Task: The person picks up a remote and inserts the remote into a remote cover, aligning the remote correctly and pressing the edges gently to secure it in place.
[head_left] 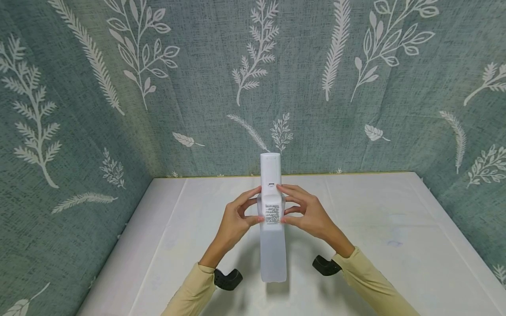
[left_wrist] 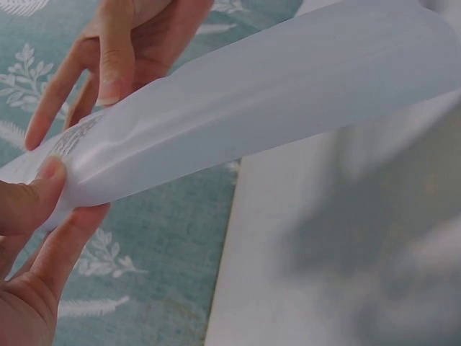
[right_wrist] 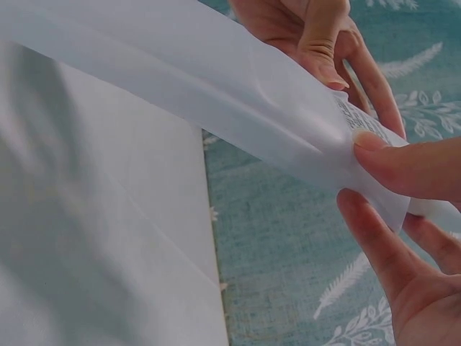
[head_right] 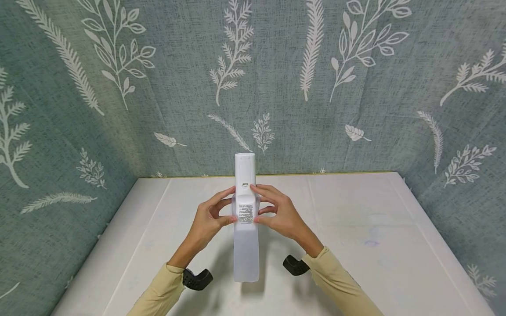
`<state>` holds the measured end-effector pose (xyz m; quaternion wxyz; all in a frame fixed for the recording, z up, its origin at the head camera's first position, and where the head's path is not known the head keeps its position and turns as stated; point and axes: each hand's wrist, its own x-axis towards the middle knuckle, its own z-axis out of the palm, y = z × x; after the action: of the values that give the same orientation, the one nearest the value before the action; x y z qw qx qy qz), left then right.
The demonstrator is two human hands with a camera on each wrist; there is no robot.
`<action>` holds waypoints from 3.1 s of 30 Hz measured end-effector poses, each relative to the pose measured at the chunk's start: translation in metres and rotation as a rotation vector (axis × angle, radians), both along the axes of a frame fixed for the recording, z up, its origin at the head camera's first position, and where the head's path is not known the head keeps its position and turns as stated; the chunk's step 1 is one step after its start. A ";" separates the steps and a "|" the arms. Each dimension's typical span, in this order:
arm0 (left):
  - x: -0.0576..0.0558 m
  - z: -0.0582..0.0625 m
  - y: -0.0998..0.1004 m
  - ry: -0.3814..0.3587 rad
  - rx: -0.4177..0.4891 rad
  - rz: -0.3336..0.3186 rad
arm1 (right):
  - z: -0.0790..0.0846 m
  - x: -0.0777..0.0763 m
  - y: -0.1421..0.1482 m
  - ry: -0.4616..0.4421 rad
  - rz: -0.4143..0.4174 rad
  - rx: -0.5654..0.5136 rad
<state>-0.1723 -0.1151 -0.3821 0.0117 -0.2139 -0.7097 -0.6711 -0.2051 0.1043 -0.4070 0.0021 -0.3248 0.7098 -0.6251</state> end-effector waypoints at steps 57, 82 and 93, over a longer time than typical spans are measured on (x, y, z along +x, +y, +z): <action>-0.010 -0.018 0.002 0.020 0.057 0.010 | 0.004 0.005 0.006 0.013 -0.021 -0.012; -0.012 -0.020 0.003 0.018 0.088 0.013 | 0.004 0.008 0.008 0.014 -0.025 -0.028; -0.010 -0.020 0.002 0.015 0.095 0.024 | 0.005 0.010 0.007 0.015 -0.023 -0.024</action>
<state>-0.1827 -0.1130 -0.4021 0.0354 -0.2095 -0.6795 -0.7022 -0.1954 0.1115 -0.4016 -0.0143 -0.3215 0.7059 -0.6310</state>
